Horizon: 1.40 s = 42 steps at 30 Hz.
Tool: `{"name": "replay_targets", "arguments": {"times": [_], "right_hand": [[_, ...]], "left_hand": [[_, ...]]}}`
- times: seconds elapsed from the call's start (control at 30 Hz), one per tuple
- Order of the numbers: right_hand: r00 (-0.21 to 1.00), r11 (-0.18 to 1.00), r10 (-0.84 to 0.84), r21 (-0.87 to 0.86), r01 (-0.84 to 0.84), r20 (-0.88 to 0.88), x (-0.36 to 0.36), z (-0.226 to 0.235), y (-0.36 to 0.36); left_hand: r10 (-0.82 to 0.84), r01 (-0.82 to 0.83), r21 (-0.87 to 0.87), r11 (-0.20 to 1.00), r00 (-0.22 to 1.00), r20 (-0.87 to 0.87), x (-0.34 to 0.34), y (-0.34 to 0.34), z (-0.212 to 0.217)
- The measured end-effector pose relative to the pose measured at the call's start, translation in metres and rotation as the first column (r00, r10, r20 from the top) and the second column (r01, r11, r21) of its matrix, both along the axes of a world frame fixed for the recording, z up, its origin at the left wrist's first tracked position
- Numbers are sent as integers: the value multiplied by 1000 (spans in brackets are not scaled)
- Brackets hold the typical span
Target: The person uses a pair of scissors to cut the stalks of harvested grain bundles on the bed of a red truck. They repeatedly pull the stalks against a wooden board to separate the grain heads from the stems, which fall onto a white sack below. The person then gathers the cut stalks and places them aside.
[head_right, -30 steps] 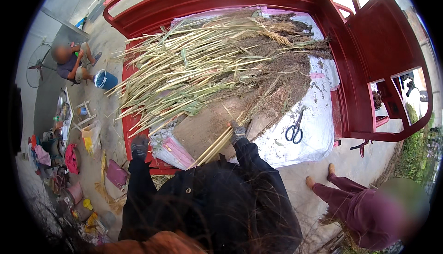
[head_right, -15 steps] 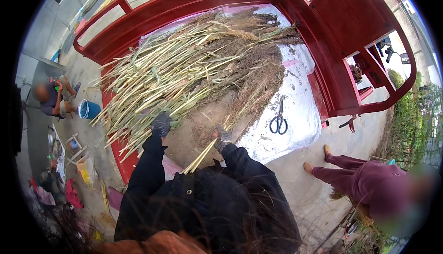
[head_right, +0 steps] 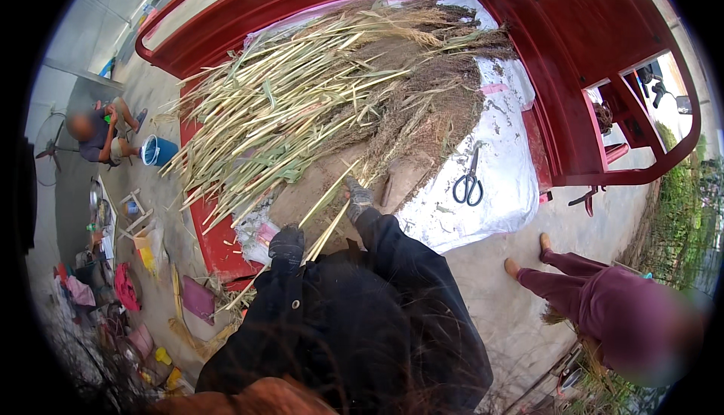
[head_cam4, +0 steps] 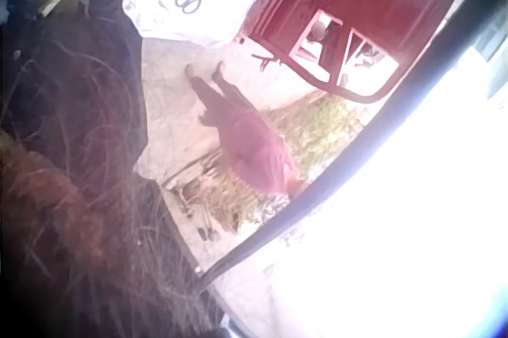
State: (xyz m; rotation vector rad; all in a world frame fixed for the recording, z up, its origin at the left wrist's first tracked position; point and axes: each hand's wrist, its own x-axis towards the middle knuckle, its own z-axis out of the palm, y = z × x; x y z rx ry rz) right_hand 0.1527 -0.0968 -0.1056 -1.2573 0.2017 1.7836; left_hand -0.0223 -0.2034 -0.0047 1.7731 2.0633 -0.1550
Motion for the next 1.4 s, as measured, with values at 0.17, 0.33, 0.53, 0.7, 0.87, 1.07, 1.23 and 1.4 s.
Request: {"name": "replay_targets", "arguments": {"times": [0.17, 0.33, 0.53, 0.7, 0.87, 1.07, 1.23, 1.4], "right_hand": [[986, 993, -36, -109, 54, 163, -1, 1, -2], [1000, 999, 17, -46, -16, 24, -2, 17, -5], [996, 997, 81, 13, -81, 25, -5, -28, -8], [1000, 1000, 15, -15, -15, 9, 4, -30, 1], [996, 997, 19, 70, -25, 86, 5, -31, 4], [983, 989, -71, 142, 47, 169, 12, -43, -5], [976, 995, -37, 84, 56, -213, 13, -40, -12], [994, 999, -49, -6, 49, -102, 19, -28, -11]], "left_hand": [[-37, 30, -73, 997, 995, -93, -6, 16, 23], [-161, 151, -149, 977, 985, -60, 4, -7, 19], [-62, 65, -171, 983, 998, 26, -63, -54, 6], [36, -29, -44, 999, 984, 175, -175, -135, 16], [244, -352, -429, 832, 926, -286, -307, -233, -42], [215, -221, -37, 975, 969, -125, -281, -73, -44], [11, 42, 131, 990, 925, -381, -201, 60, -107], [97, -149, -195, 969, 962, -254, -155, 111, -96]]}}
